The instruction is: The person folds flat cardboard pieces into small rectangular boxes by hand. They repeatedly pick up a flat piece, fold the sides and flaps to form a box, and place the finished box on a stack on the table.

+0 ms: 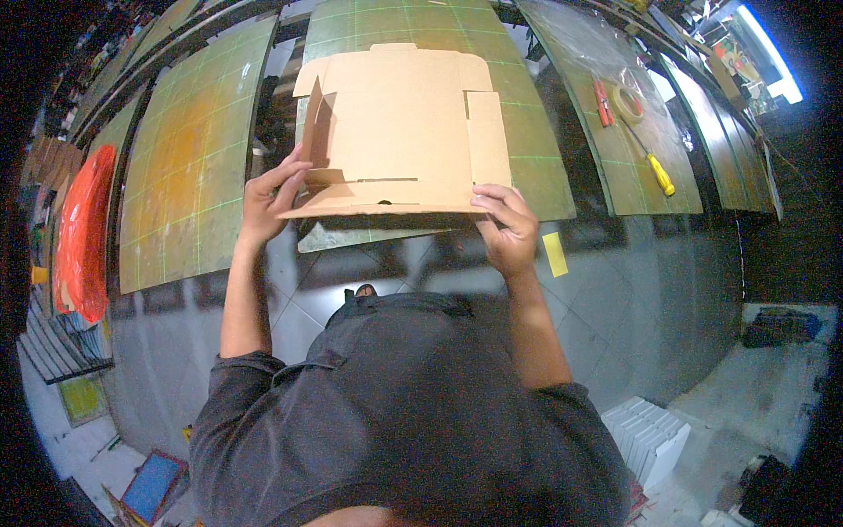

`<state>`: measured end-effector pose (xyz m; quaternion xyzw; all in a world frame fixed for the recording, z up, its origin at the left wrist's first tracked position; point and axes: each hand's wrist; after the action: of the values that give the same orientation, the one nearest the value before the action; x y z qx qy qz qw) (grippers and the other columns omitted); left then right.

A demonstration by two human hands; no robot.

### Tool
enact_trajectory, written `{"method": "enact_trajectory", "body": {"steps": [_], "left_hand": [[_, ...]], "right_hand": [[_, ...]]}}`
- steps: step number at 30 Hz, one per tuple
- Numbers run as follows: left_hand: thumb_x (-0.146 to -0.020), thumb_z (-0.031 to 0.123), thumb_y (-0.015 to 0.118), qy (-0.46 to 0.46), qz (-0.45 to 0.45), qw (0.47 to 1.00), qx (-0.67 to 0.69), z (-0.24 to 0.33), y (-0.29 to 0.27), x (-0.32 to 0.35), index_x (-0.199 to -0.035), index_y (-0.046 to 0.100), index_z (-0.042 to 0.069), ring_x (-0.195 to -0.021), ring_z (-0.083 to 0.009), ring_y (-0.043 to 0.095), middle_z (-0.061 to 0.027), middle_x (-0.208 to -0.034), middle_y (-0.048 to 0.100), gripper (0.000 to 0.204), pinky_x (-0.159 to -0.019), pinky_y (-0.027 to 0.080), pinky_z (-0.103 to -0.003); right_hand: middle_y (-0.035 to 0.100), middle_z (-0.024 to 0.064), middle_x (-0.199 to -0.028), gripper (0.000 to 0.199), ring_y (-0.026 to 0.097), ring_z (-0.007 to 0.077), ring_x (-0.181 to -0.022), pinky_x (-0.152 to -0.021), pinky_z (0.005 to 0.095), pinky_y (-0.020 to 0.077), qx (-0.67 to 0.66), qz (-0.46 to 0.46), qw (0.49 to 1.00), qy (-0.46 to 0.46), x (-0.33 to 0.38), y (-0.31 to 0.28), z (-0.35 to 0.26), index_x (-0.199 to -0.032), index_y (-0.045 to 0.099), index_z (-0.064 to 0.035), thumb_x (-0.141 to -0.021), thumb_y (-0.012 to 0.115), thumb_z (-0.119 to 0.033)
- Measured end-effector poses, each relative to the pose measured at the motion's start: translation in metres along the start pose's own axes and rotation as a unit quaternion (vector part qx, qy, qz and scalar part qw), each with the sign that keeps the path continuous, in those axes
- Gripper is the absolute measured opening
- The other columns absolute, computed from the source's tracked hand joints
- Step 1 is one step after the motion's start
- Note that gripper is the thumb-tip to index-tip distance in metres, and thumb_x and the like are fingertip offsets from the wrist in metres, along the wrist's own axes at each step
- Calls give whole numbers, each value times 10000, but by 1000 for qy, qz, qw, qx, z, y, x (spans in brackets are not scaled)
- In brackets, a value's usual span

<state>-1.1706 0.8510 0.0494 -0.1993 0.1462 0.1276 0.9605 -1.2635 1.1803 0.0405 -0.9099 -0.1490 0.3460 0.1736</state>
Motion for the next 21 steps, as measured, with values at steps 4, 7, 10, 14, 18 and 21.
{"method": "enact_trajectory", "body": {"steps": [4, 7, 10, 14, 18, 21], "left_hand": [[-815, 509, 460, 110, -73, 991, 33, 6, -5, 9, -1248, 463, 25, -1260, -311, 338, -199, -1350, 353, 648, -1015, 278, -375], [-607, 800, 449, 129, -60, 990, -26, -1, 2, 14, -1284, 414, 25, -1279, -343, 282, -223, -1374, 294, 1030, -1025, 253, -416], [-498, 761, 616, 188, -25, 979, -70, 0, 10, 12, -1263, 439, 33, -1241, -349, 343, -236, -1347, 329, 1071, -993, 317, -411], [-624, -20, 593, 118, 94, 977, -148, 2, 34, 12, -1129, 544, 86, -1190, -283, 435, -176, -1283, 445, 518, -919, 422, -340], [-636, -63, 552, 124, 100, 976, -151, -6, 32, 11, -1105, 556, 80, -1178, -285, 450, -176, -1269, 461, 491, -909, 424, -334], [-639, -79, 532, 115, 97, 977, -150, -3, 31, 12, -1094, 562, 71, -1172, -283, 460, -174, -1261, 472, 480, -907, 423, -331]], "right_hand": [[607, 127, -967, 208, 571, 227, -899, -791, 300, 449, -36, 19, 998, 39, 2, 0, 5, -859, 632, -5, -654, 666, 11], [481, 141, -1164, 392, 491, 225, -1054, -888, 335, 420, -67, 22, 995, 75, 2, -4, 0, -1007, 570, 12, -628, 666, 26], [367, 140, -1259, 504, 410, 229, -1149, -981, 369, 351, -232, 67, 970, 28, -8, 1, -3, -1101, 507, 20, -614, 632, 53], [300, 147, -1302, 630, 354, 271, -1211, -1043, 409, 269, -346, 99, 932, 48, -16, -1, -8, -1181, 455, 14, -557, 470, 98], [305, 146, -1340, 636, 330, 276, -1249, -1029, 388, 289, -168, -75, 980, 76, -18, -27, 1, -1167, 497, -18, -553, 367, 80], [318, 165, -1348, 552, 322, 306, -1261, -1045, 365, 261, 80, -166, 982, 51, -21, -45, 10, -1086, 568, -43, -581, 398, 103]]}}
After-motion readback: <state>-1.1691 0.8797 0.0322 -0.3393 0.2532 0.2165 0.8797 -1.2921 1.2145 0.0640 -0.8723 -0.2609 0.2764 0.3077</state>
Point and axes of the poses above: each hand's wrist, its own x-axis away from the middle knuckle, its own y-axis out of the palm, z = x × y
